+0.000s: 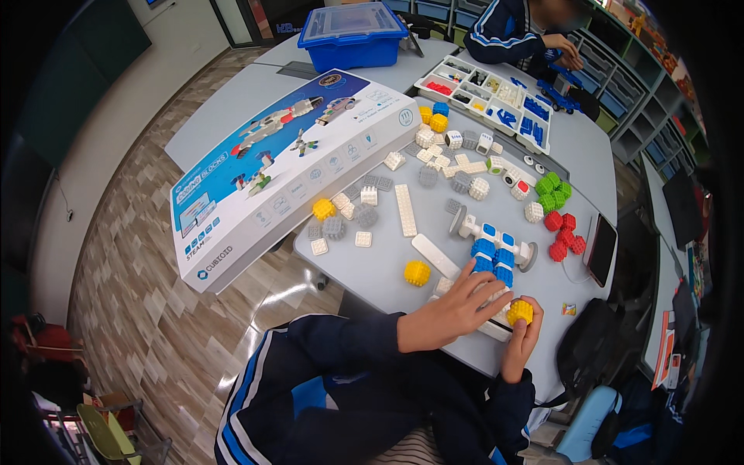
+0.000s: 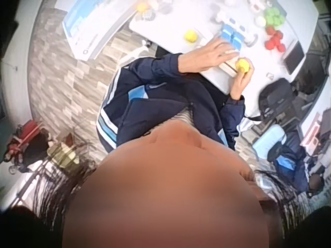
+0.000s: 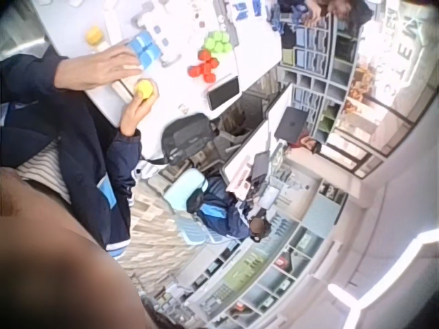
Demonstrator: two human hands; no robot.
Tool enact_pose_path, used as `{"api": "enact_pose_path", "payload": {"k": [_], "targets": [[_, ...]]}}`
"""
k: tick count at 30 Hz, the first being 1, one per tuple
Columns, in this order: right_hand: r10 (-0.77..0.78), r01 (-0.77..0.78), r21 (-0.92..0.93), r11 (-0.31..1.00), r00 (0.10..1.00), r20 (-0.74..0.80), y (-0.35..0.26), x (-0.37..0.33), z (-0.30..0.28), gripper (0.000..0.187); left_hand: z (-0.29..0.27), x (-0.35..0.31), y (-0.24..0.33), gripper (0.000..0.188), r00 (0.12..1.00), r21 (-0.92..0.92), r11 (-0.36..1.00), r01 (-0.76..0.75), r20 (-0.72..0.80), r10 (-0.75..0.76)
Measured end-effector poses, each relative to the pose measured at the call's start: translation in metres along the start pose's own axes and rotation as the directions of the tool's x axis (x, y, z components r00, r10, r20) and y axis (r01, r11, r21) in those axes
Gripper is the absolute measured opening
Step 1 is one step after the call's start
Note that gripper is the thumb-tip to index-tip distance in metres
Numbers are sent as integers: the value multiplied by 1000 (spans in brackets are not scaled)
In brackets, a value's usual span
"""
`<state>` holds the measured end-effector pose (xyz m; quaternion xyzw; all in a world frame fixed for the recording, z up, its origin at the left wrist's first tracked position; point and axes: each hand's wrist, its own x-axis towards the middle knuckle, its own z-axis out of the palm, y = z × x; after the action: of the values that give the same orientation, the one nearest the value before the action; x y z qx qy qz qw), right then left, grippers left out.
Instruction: The person assembles a small vehicle-like structure using interlocking plastic building blocks. They connect blue, white, and yellow pieces, attach wheels, and repeatedly adjust and reconfigure the assembly on a table.
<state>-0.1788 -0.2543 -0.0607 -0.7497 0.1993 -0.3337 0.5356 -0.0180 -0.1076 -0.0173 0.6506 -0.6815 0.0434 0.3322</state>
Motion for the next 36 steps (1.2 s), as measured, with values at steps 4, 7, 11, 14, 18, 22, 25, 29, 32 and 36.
{"api": "enact_pose_path", "payload": {"k": [4, 7, 11, 14, 18, 22, 25, 29, 32, 36], "targets": [[-12, 12, -7, 1000, 1000, 11, 0, -1, 0, 37, 4, 1, 1, 70, 1000, 6, 1000, -6, -28, 6], [-36, 37, -38, 999, 999, 31, 0, -4, 2, 38, 8, 1, 1, 70, 999, 26, 1000, -9, -43, 10], [-48, 48, -41, 998, 999, -13, 1, -4, 6, 44, 9, 1, 2, 69, 999, 13, 1000, -5, -45, 5], [-29, 28, -48, 998, 999, -28, 1, -5, 8, 51, 7, 1, 2, 69, 999, 2, 1000, -2, -51, 2], [-24, 22, -45, 999, 999, -49, 1, -5, 11, 51, 4, 1, 2, 67, 1000, 23, 1000, 0, -24, 0], [-36, 30, -65, 997, 995, -92, 1, -5, 14, 50, 2, 2, 3, 66, 1000, 20, 1000, 10, -29, -9], [-17, 17, -1, 1000, 985, -171, 2, -4, 18, 44, 1, 4, 3, 66, 999, 3, 1000, 15, -45, -15], [31, -10, 122, 993, 984, -173, -1, 0, 22, 41, -6, 8, 4, 66, 1000, -12, 1000, 23, -22, -23], [-21, 41, 112, 993, 986, -168, -3, 2, 24, 38, -13, 10, 2, 67, 1000, -19, 999, 30, 5, -30], [27, -11, 131, 991, 992, -127, -5, 2, 15, 33, -17, 7, -2, 68, 996, -38, 996, 74, 43, -73]]}}
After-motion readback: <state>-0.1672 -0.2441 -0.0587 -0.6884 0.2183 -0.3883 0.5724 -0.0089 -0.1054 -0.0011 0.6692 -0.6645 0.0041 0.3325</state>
